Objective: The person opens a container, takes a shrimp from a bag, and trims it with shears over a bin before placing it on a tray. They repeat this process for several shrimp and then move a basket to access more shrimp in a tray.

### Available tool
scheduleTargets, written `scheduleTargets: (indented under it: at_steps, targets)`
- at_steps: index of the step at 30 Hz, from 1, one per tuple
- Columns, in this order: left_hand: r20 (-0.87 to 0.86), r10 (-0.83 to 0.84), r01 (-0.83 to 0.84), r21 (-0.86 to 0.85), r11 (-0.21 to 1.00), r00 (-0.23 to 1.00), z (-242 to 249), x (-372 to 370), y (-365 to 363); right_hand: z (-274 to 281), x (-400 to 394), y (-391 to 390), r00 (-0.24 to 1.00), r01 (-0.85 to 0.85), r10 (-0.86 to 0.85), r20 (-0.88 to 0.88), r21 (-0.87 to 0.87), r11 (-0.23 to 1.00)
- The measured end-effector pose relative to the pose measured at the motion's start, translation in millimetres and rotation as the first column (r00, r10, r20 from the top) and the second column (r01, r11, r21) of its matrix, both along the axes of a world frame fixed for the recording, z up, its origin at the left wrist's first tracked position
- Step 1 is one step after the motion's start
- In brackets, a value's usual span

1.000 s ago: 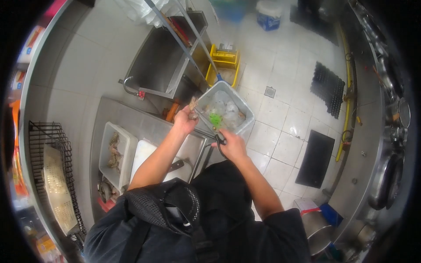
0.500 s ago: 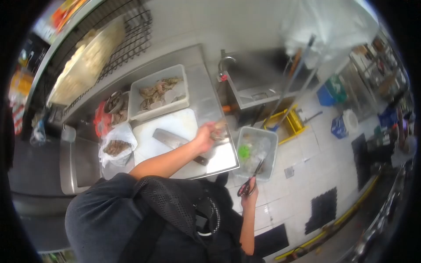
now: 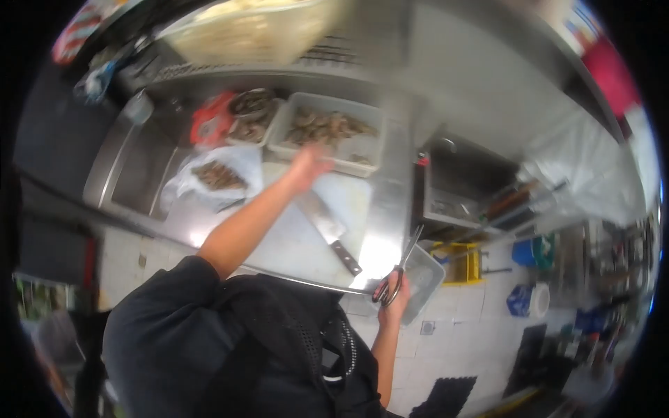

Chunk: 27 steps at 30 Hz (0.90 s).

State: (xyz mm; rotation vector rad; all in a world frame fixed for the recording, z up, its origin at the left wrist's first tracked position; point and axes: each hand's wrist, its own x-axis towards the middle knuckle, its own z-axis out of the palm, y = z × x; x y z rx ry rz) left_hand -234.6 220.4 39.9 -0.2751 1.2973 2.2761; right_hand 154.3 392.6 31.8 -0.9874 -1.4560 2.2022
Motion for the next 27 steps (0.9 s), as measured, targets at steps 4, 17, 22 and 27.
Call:
scheduleTargets:
  at_steps: [4,17,22,27]
  targets:
    - [-0.141,-0.288,0.254,-0.218,0.942,0.947,-4,82,-93,7,-31,-49,0.993,-0.119,0.119,-0.001,-0.029,0.993]
    - [-0.364,-0.436,-0.41,-0.912,-0.011,0.823,-21,16,-357,39,-113,-135,0.949,-0.313,0.314,0.036,-0.018,0.95]
    - [-0.381,-0.553,-0.502,-0.861,-0.079,0.741,-26,19,-359,35,-124,-154,0.946,-0.325,0.325,0.016,-0.01,0.946]
    - [-0.468,-0.561,-0.555,-0.831,0.018,0.683,35,29,-356,25,-108,-170,0.961,-0.266,0.27,0.052,-0.072,0.961]
